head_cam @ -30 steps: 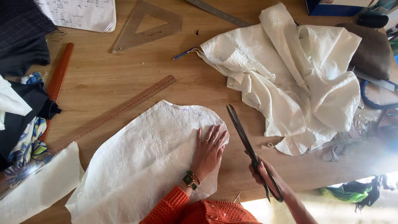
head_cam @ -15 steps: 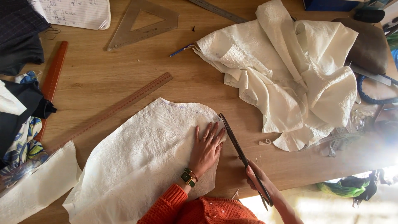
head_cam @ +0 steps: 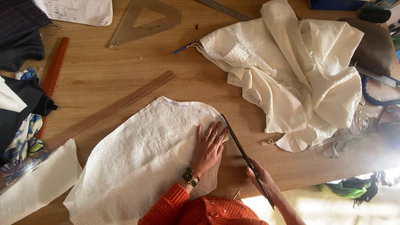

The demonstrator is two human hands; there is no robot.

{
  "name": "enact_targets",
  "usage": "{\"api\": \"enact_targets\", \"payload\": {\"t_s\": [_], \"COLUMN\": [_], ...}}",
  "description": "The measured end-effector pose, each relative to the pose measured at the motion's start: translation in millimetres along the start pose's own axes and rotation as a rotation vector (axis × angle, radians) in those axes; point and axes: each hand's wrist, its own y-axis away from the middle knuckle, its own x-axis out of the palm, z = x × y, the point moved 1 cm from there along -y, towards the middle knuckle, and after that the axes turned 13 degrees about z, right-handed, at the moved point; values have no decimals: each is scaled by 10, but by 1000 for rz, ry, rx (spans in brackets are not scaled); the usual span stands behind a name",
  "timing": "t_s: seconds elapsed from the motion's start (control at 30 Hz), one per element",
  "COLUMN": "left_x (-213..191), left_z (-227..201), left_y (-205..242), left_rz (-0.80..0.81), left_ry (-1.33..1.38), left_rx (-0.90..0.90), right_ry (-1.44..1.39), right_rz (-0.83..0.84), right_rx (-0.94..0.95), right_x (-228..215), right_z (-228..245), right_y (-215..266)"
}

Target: The person measures a long piece of white fabric on a wooden table using a ruler and a blue pen, marking lines along the fabric. They then use large scissors to cut the fabric along the marked lines, separating it into smaller pieces.

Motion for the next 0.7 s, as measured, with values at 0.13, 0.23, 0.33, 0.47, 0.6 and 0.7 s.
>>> {"api": "enact_targets", "payload": {"t_s": [0.13,0.23,0.33,0.47,0.6,0.7], "left_x": [-3,6,4,-42,-10,-20], "left_z": [1,3,2,-12,-2,-4], "left_y": [-1,0,-2,0,3,3], "left_rz": [13,17,16,14,14,18], "left_ry": [-9,-2,14,18,10,-6], "left_rx": [-8,-11,-11,-9,-8,-9], "right_ry": [-107,-208,-260,-302,-296,-271], "right_rz": [38,80,108,130,137,136], "right_rx": [-34,-44,-46,-41,-69,5], "right_x": [5,2,-21,-47,-87,-111], "right_z": [-199,-295,-285,-293,-204,-219], "right_y": [-97,-141,-140,-151,-114,-109]}}
